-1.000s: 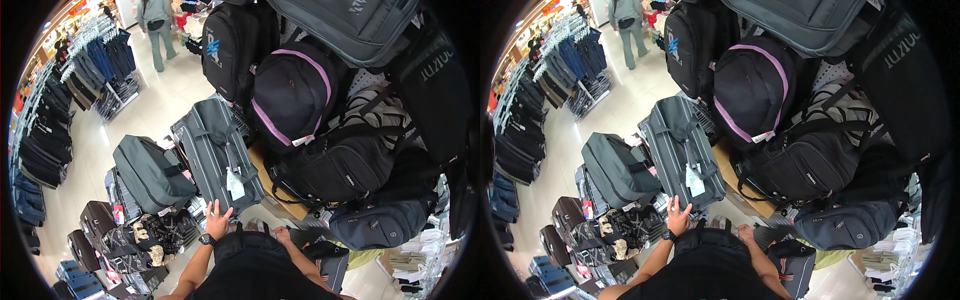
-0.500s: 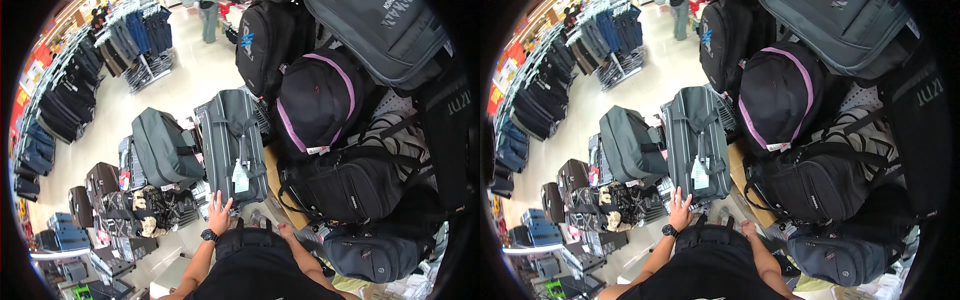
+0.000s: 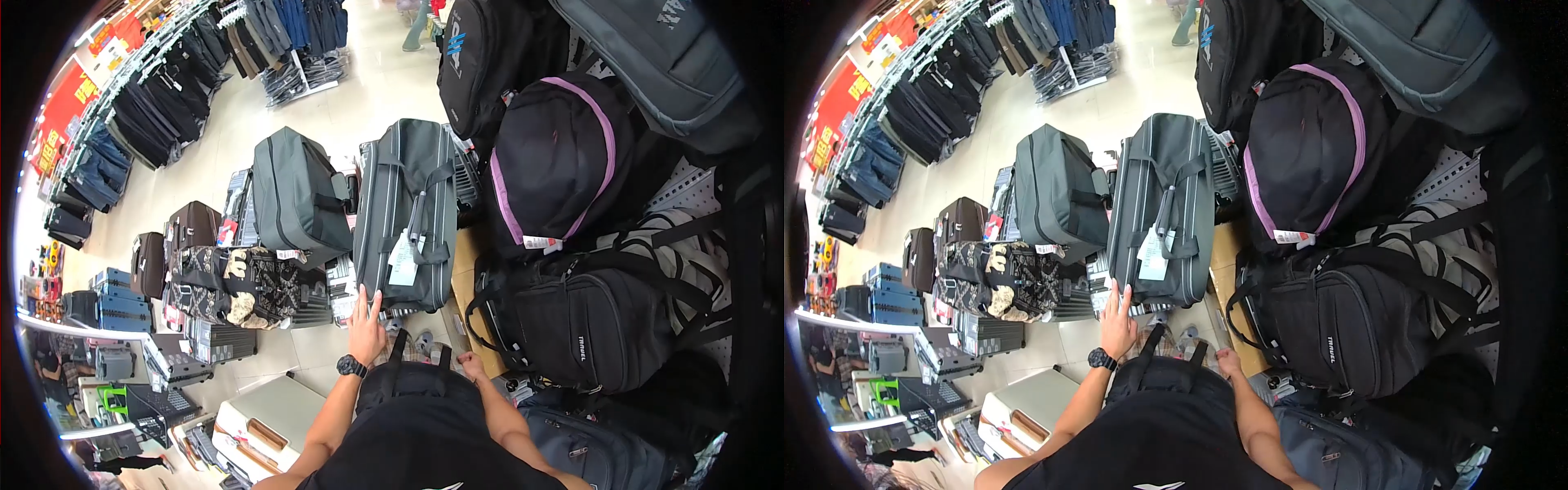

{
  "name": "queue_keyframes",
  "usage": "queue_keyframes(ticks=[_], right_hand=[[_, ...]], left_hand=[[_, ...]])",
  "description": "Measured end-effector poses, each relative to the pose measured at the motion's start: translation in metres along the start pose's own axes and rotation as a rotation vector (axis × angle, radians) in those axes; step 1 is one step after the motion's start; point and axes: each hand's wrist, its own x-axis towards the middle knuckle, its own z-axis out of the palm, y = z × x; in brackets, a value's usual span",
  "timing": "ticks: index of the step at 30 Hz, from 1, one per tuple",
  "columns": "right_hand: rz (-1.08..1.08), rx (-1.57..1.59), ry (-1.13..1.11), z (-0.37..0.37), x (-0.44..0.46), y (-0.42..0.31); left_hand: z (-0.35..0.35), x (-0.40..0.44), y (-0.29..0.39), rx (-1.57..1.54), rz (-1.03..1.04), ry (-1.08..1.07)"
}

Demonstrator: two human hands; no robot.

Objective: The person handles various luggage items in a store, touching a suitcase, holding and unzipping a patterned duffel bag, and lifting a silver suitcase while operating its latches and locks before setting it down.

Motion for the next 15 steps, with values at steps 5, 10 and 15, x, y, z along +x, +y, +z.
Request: queue_keyframes(ticks=[5, 10, 15], right_hand=[[0.038, 0.035, -0.017, -0.017, -0.001, 0.014], [0.010, 0.012, -0.076, -0.024, 0.011, 0.032], [0.005, -0.007, -0.104, -0.036, 0.015, 0.019]], left_hand=[[0.009, -0.019, 0.012, -0.003, -0.077, 0.042], [0.029, -0.049, 0.011, -0.040, -0.178, 0.056], [0.056, -0.073, -0.012, 0.002, -0.273, -0.060]])
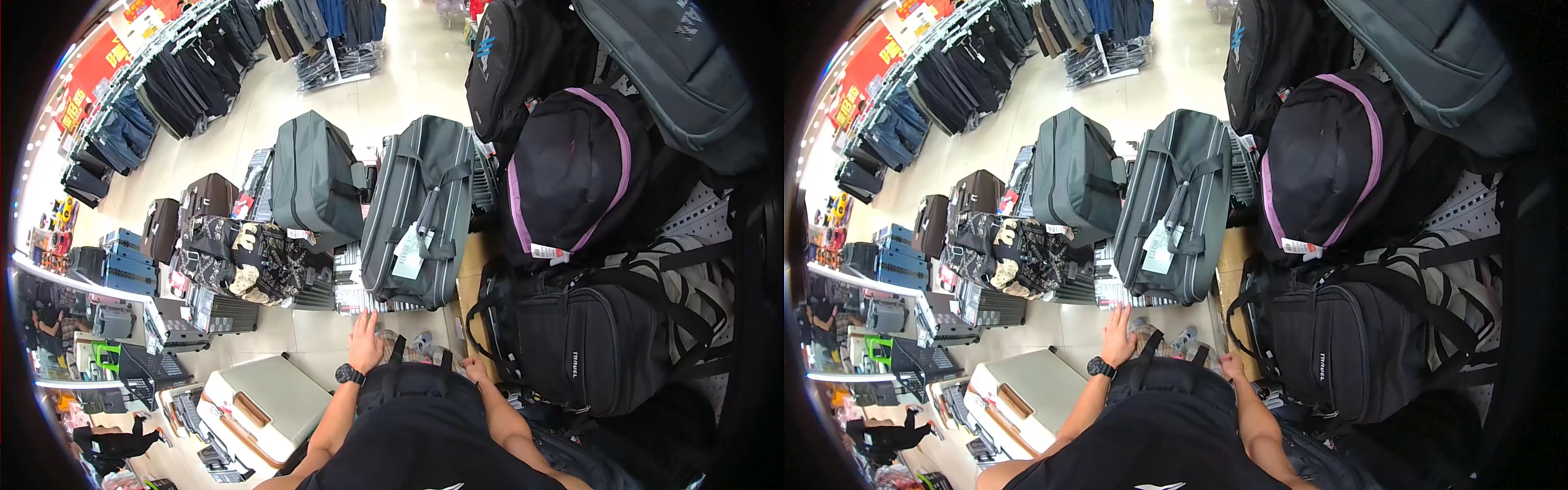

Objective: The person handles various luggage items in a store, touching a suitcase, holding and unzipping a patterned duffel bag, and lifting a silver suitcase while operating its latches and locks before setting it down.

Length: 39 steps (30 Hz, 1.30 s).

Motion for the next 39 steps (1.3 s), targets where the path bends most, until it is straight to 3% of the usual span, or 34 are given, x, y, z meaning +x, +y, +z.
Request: queue_keyframes(ticks=[13, 15, 21, 24, 33, 37, 39], right_hand=[[0.058, -0.098, -0.042, -0.004, -0.004, -0.035], [-0.029, -0.097, -0.059, -0.001, -0.006, -0.038], [-0.037, -0.055, -0.042, 0.020, -0.019, -0.026], [-0.055, -0.046, -0.020, 0.037, -0.012, 0.012], [0.011, -0.153, 0.048, 0.074, -0.056, 0.013], [0.032, -0.142, 0.067, 0.088, -0.079, -0.006], [0.094, -0.194, 0.075, 0.091, -0.102, -0.053]], left_hand=[[0.035, 0.019, -0.079, -0.115, -0.174, -0.271], [0.050, 0.022, -0.102, -0.136, -0.171, -0.280], [0.050, 0.037, -0.126, 0.056, -0.288, -0.436], [0.056, 0.037, -0.144, 0.133, -0.248, -0.497], [0.040, 0.053, -0.170, 0.219, -0.238, -0.648], [0.047, 0.048, -0.187, 0.245, -0.148, -0.572], [0.050, 0.046, -0.193, 0.221, -0.143, -0.511]])
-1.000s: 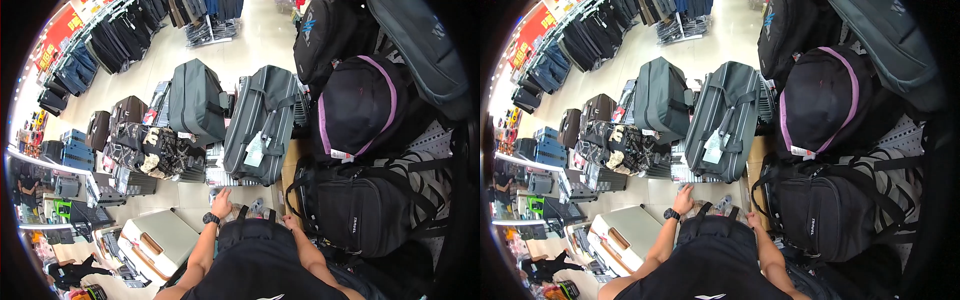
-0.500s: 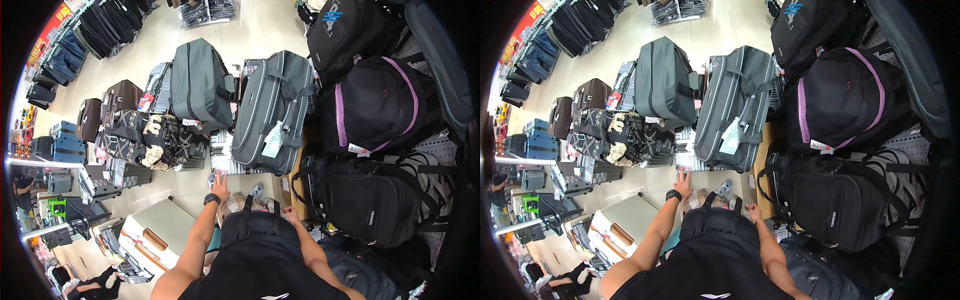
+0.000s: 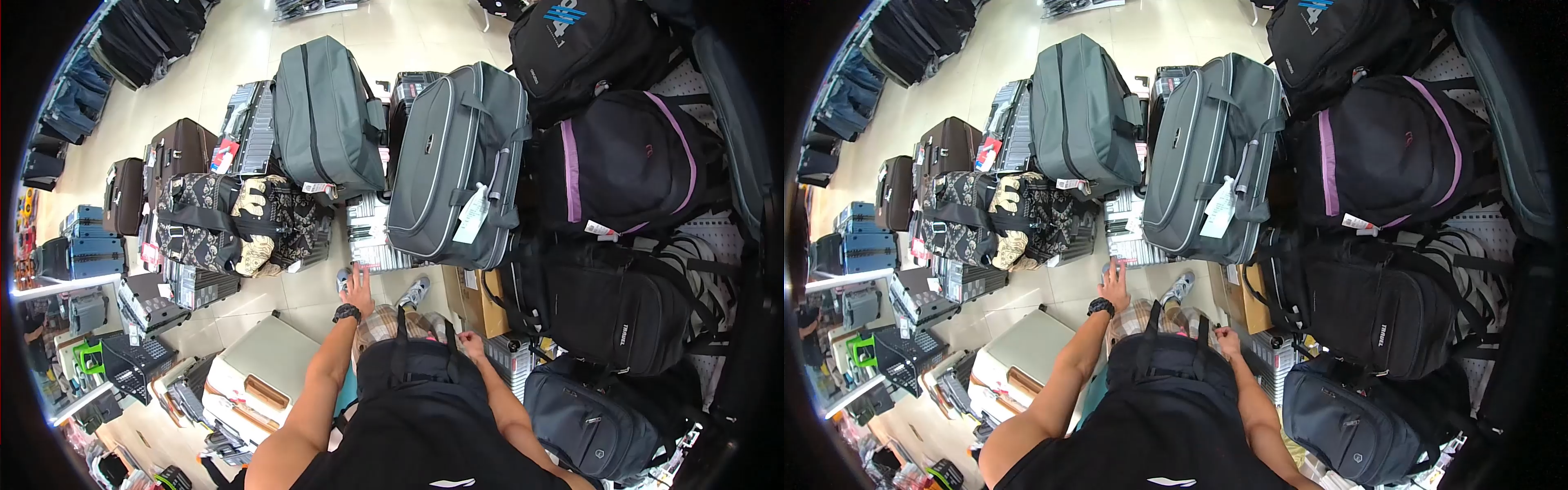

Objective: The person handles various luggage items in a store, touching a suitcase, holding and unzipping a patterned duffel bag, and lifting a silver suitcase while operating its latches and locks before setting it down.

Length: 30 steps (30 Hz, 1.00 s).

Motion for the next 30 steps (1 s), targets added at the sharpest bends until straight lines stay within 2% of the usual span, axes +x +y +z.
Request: queue_keyframes(ticks=[1, 5, 7, 8, 10, 17, 21, 23, 30], right_hand=[[0.053, -0.052, 0.001, 0.001, -0.005, -0.006], [0.034, -0.021, 0.021, 0.010, -0.014, -0.016], [0.035, -0.013, 0.011, 0.016, -0.013, -0.014], [0.035, -0.011, 0.016, 0.016, -0.016, -0.020], [0.068, -0.039, 0.028, 0.015, -0.023, -0.032], [0.013, 0.032, 0.031, 0.023, -0.018, -0.032], [0.013, 0.043, 0.015, 0.027, -0.011, -0.031], [0.009, 0.054, 0.013, 0.028, -0.009, -0.034], [-0.054, 0.058, 0.003, 0.035, 0.007, -0.038]], left_hand=[[0.000, 0.001, -0.002, -0.025, 0.000, 0.066], [0.006, 0.015, -0.008, -0.212, -0.088, 0.087], [0.019, 0.032, -0.017, -0.625, -0.127, 0.211], [0.024, 0.040, -0.022, -0.625, -0.122, 0.211], [0.024, 0.053, -0.025, -0.849, -0.146, 0.226], [0.019, 0.059, -0.024, -1.031, -0.320, 0.210], [0.033, 0.058, -0.030, -0.929, -0.265, 0.256], [0.032, 0.052, -0.029, -1.142, -0.289, 0.182], [-0.003, 0.021, -0.015, -1.381, -0.202, 0.049]])
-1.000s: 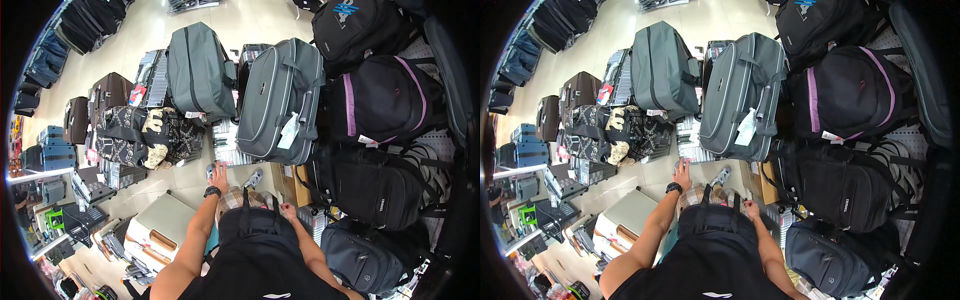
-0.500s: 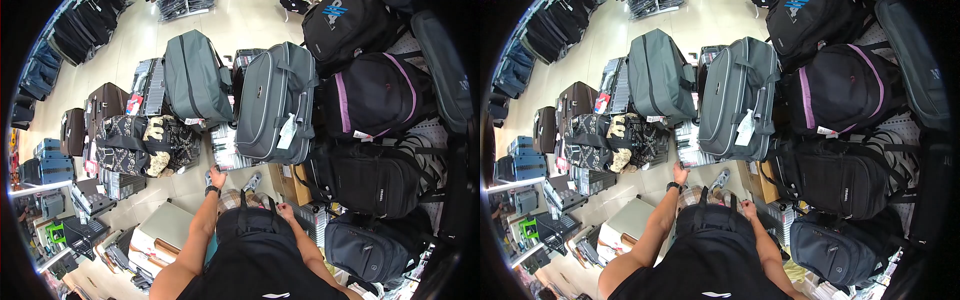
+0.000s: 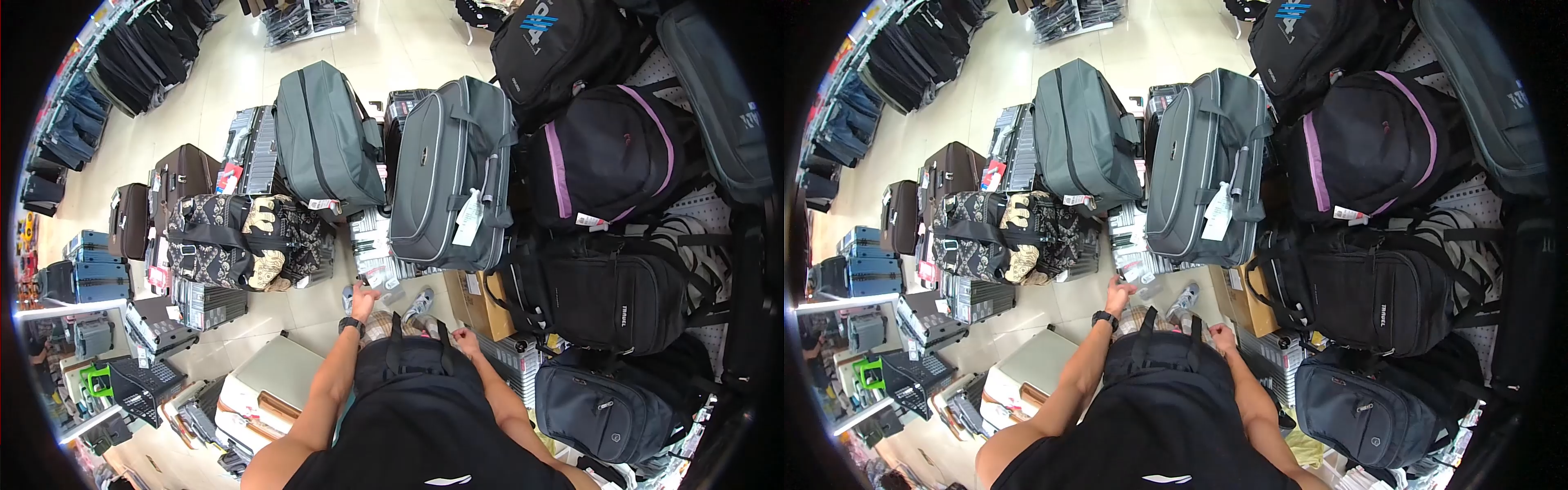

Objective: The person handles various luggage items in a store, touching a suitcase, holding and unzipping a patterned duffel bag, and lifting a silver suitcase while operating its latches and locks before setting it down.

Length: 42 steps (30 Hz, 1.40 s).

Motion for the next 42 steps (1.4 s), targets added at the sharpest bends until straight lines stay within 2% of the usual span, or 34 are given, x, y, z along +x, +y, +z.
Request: queue_keyframes(ticks=[4, 6, 12, 16, 18, 21, 29, 34, 37, 42], right_hand=[[-0.033, 0.015, -0.006, 0.002, 0.009, 0.004], [-0.039, 0.014, -0.011, 0.001, 0.008, 0.001], [-0.038, 0.005, -0.013, 0.006, 0.013, -0.007], [-0.031, 0.003, -0.002, 0.010, 0.014, -0.008], [-0.025, 0.011, 0.000, 0.009, 0.010, -0.013], [-0.014, 0.045, 0.000, 0.016, 0.011, -0.004], [0.039, 0.078, 0.030, 0.020, -0.003, -0.006], [0.131, 0.112, 0.019, 0.022, -0.008, 0.000], [0.008, 0.125, 0.077, 0.030, -0.004, 0.011], [0.045, 0.137, 0.056, 0.022, -0.004, 0.007]], left_hand=[[0.001, -0.015, 0.029, 0.016, -0.039, -0.002], [0.004, -0.020, 0.038, -0.127, -0.044, -0.038], [0.019, -0.060, 0.089, -0.145, -0.081, -0.114], [0.017, -0.065, 0.083, -0.042, -0.027, -0.155], [0.013, -0.057, 0.066, -0.107, 0.099, -0.230], [0.015, -0.083, 0.095, -0.120, 0.082, -0.242], [0.009, -0.086, 0.103, -0.134, 0.102, -0.285], [0.010, -0.081, 0.107, -0.123, 0.190, -0.290], [0.013, -0.080, 0.110, -0.088, 0.224, -0.282], [0.013, -0.081, 0.114, -0.037, 0.233, -0.278]])
